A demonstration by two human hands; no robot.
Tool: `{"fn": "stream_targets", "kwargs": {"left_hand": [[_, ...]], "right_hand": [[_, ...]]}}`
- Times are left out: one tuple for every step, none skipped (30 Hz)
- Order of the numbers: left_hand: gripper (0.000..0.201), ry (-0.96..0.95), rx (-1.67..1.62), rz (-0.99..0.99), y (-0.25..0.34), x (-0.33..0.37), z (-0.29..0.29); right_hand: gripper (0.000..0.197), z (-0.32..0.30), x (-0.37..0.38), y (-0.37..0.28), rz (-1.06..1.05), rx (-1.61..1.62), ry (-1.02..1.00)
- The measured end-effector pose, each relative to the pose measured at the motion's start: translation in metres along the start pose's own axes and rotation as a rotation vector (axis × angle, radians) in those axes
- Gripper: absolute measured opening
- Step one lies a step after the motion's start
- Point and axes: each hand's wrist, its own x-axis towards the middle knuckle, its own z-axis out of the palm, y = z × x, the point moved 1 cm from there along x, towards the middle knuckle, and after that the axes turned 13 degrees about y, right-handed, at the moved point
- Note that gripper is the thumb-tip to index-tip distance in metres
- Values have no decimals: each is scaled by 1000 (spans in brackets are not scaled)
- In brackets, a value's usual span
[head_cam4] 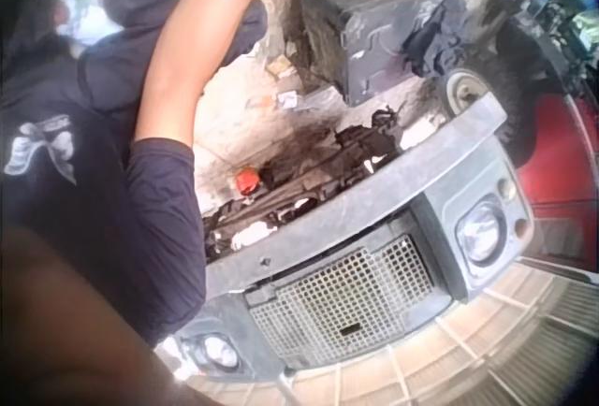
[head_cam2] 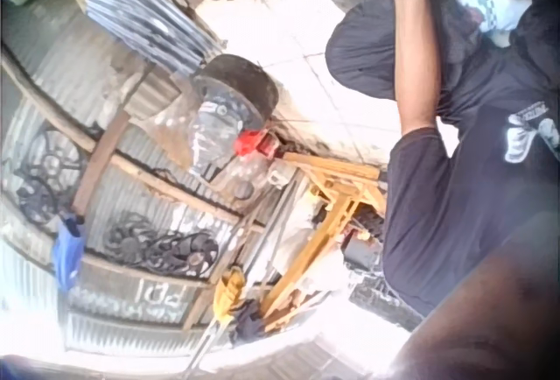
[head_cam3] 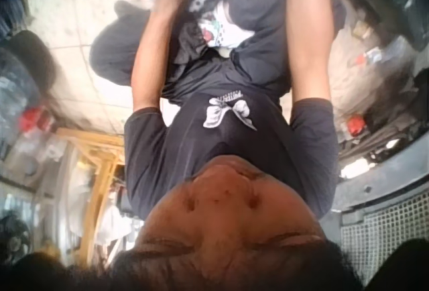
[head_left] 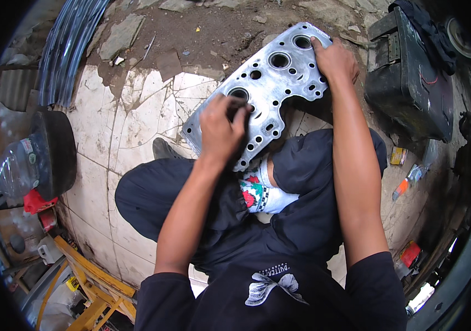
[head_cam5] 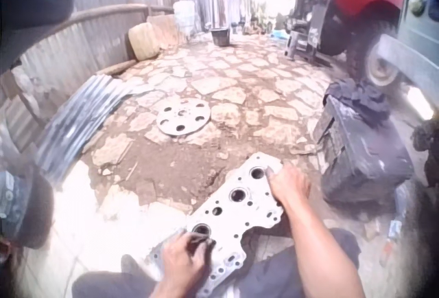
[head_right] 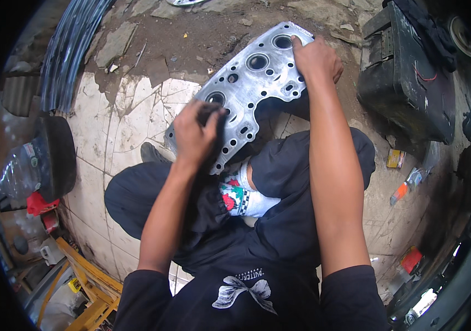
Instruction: The person sits on the floor and scrubs a metal engine part with a dark abrasive pad, focusing on the circular openings and surrounding surfaces. The person repeatedly rubs the pad inside the holes and over the flat areas of the part.
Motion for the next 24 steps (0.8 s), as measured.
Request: {"fn": "stream_targets", "kwargs": {"left_hand": [[9, 39, 85, 47, 0, 10, -1], [7, 22, 69, 88, 3, 9, -1], [6, -94, 4, 67, 4, -2, -2], [6, -90, -37, 72, 11, -12, -3], [6, -90, -80, 74, 15, -20, -2], [7, -80, -79, 22, 6, -14, 0], [7, -65, 43, 57, 7, -1, -5], [6, -21, 39, 9, 0, 6, -3], [6, 24, 36, -40, -3, 8, -2], [4, -21, 82, 153, 2, 4, -4], [4, -141, -31, 124, 12, -4, -7], [4, -105, -49, 106, 16, -11, -5], [5, -74, -73, 81, 18, -18, -3], [5, -96, -85, -27, 10, -8, -2], [4, -29, 12, -32, 2, 3, -3], [5, -4, 51, 9, -1, 11, -3], [5, 21, 91, 50, -2, 14, -3], [6, -71, 25, 90, 5, 2, -5], [6, -124, -47, 119, 14, -6, -4], [7, -98, -60, 81, 9, -11, -2], [7, -72, -74, 44, 4, -13, 0], [7, -14, -19, -3, -2, -6, -2], [7, 50, 38, -52, -10, 5, -5], [8, 55, 66, -46, -19, 10, -6]], "right_hand": [[89, -1, 0, 1, 9, -1, 3], [89, -2, 0, 1, 19, -2, 5], [88, -2, -1, 2, 28, -3, 8], [88, -4, 3, -1, 22, 4, 9], [88, -3, 3, -3, 19, 8, 7], [88, -3, 3, -5, 16, 12, 6], [88, -2, 0, 0, 14, 4, -3], [87, -1, -3, 1, 12, 0, 0], [86, -1, -5, 3, 10, -3, 4], [86, -2, -3, 6, 14, -2, 9], [85, -2, 0, 5, 19, 8, 21], [86, 0, -1, 6, 3, 21, 60], [87, 1, -1, 5, 1, 16, 52], [87, 2, 0, 3, -1, 11, 44], [88, 4, 1, 1, -2, 6, 36], [88, 4, 4, -1, -11, 3, 24], [88, 4, 2, 2, -2, -7, 21], [88, 4, -1, 7, 7, -17, 18], [88, 1, 1, 6, 21, -15, 23], [88, 3, 0, 7, 0, 0, 57], [88, 4, 4, 5, 9, 1, 47], [88, 4, 2, 1, 14, -9, 28], [88, 4, 1, -1, 13, -19, 8], [87, 4, 0, 0, 9, -12, 29]]}}
